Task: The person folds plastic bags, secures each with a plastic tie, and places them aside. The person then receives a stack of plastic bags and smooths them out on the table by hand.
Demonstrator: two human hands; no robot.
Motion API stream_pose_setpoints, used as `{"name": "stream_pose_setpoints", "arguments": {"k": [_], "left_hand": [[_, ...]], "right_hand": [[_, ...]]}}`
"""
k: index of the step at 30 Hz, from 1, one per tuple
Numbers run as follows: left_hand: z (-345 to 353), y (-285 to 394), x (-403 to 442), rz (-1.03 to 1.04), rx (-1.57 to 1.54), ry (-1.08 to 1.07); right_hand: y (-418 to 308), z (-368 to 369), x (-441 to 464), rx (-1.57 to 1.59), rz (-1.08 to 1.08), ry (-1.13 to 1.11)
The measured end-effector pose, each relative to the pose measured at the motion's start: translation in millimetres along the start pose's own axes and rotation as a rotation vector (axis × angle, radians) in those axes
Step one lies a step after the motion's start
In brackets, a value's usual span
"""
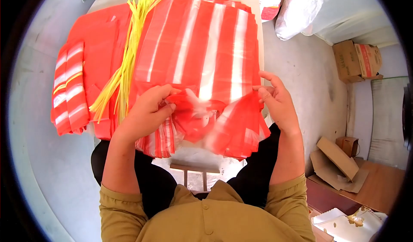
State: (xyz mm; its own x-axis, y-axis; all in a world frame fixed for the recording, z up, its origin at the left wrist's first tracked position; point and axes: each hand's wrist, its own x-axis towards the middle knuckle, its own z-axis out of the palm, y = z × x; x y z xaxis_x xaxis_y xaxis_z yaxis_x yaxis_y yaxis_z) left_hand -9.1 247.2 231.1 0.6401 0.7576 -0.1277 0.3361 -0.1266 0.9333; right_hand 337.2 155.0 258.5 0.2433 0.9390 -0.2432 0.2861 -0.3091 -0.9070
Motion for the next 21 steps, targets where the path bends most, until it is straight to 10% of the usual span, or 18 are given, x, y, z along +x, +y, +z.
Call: {"name": "stream_pose_setpoints", "arguments": {"k": [21], "left_hand": [[-5,-7,-1,-0.04,-0.304,-0.087]], "right_hand": [[-12,14,-7,0.223,-0.027,-0.273]]}}
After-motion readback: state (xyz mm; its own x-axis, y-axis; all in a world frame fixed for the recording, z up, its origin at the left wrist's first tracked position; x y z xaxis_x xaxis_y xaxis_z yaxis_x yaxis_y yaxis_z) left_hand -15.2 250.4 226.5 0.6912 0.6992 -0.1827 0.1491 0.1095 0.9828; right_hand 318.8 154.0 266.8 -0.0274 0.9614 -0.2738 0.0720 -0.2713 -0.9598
